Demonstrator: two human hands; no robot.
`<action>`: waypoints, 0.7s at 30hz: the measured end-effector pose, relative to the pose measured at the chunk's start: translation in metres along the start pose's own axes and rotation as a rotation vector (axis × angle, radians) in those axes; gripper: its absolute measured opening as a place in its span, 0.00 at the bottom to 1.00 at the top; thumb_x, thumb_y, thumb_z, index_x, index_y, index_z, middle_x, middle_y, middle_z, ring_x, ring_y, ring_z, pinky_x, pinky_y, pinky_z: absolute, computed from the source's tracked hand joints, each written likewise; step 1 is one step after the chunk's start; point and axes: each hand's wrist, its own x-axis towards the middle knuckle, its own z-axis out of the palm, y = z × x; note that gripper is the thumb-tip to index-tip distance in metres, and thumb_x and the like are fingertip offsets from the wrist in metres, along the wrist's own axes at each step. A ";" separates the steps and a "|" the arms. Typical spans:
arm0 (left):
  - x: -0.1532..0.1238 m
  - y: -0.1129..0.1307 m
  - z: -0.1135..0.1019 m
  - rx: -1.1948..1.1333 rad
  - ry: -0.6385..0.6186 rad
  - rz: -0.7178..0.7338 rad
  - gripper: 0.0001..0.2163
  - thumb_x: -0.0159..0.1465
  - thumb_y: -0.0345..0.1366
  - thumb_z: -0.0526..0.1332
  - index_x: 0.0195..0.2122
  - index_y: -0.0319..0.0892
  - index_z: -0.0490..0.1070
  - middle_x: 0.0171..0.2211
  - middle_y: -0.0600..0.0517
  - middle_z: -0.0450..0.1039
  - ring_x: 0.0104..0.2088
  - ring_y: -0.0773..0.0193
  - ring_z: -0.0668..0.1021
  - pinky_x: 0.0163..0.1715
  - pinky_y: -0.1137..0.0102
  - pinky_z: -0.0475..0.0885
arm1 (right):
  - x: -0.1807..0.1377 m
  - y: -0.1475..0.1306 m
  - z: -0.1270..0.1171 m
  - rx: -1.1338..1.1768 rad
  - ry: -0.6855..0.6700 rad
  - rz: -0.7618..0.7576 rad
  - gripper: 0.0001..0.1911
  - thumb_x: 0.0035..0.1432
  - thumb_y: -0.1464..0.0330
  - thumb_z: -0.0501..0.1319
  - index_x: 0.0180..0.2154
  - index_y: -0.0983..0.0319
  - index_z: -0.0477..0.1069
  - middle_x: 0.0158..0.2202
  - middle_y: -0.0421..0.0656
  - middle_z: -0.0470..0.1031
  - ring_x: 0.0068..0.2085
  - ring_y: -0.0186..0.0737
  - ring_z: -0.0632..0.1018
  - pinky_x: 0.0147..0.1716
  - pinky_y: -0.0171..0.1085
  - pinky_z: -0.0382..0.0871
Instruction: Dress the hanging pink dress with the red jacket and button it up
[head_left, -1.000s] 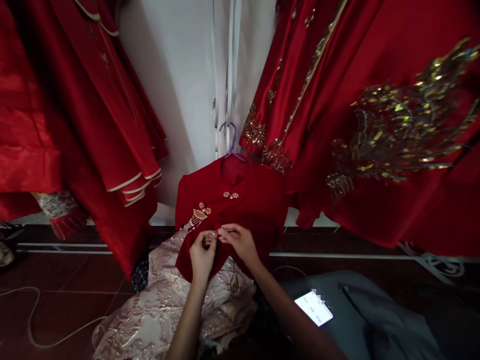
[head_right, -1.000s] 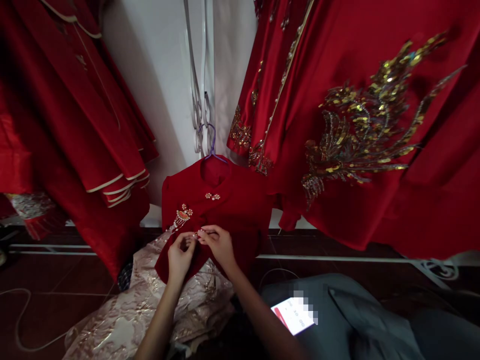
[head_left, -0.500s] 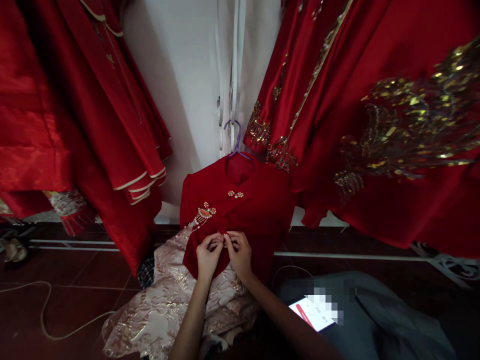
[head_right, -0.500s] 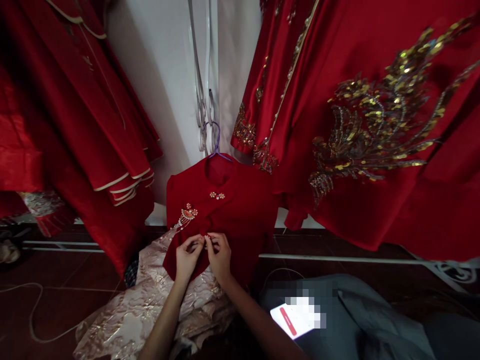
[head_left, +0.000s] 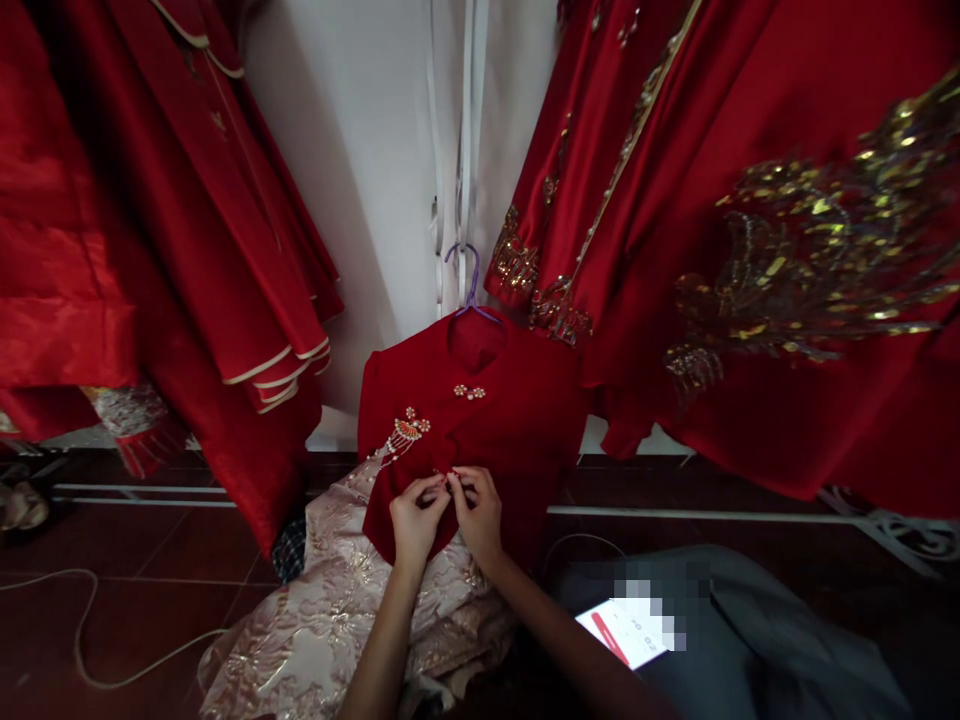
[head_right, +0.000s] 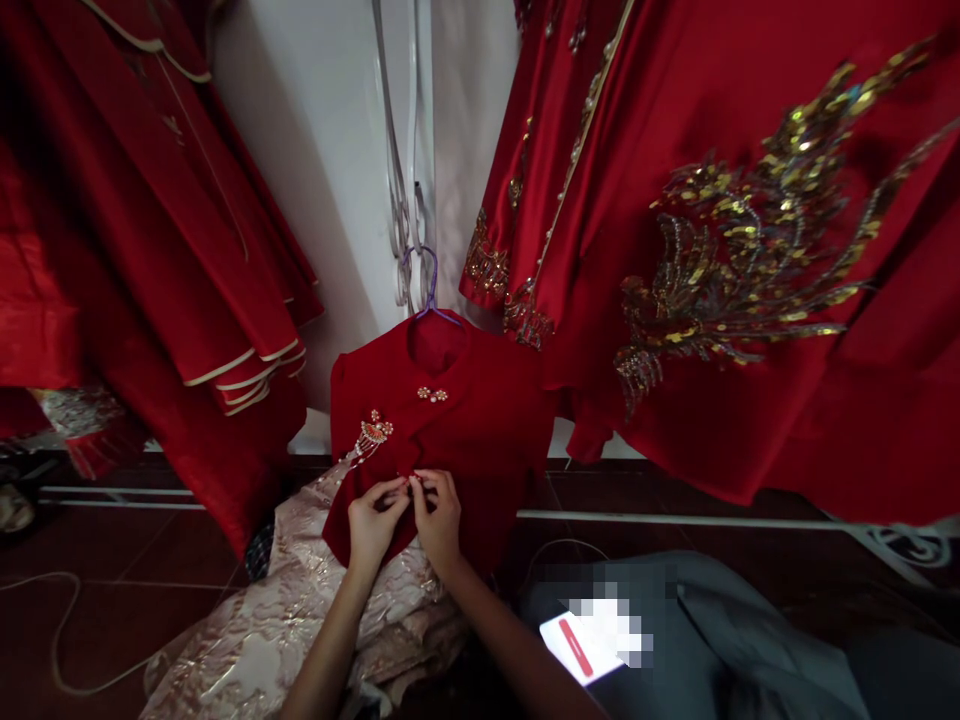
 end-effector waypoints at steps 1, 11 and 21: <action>0.000 -0.001 0.000 -0.010 -0.010 -0.015 0.11 0.52 0.36 0.64 0.36 0.39 0.76 0.32 0.48 0.78 0.31 0.63 0.79 0.33 0.70 0.76 | 0.000 0.000 0.000 0.001 -0.004 0.001 0.11 0.58 0.62 0.55 0.38 0.61 0.70 0.37 0.45 0.69 0.35 0.36 0.74 0.32 0.35 0.73; 0.001 -0.007 0.002 -0.119 0.018 -0.007 0.11 0.54 0.32 0.60 0.39 0.39 0.67 0.35 0.49 0.72 0.32 0.67 0.77 0.32 0.72 0.75 | 0.002 0.001 -0.001 0.089 -0.063 0.051 0.12 0.61 0.60 0.50 0.40 0.60 0.64 0.36 0.45 0.69 0.32 0.35 0.74 0.31 0.36 0.74; -0.001 -0.011 0.002 -0.113 -0.021 0.029 0.11 0.54 0.35 0.62 0.38 0.39 0.69 0.35 0.49 0.73 0.35 0.65 0.77 0.35 0.69 0.76 | -0.001 0.007 -0.001 0.113 -0.024 0.095 0.11 0.63 0.60 0.46 0.40 0.59 0.59 0.33 0.43 0.69 0.28 0.35 0.74 0.30 0.36 0.73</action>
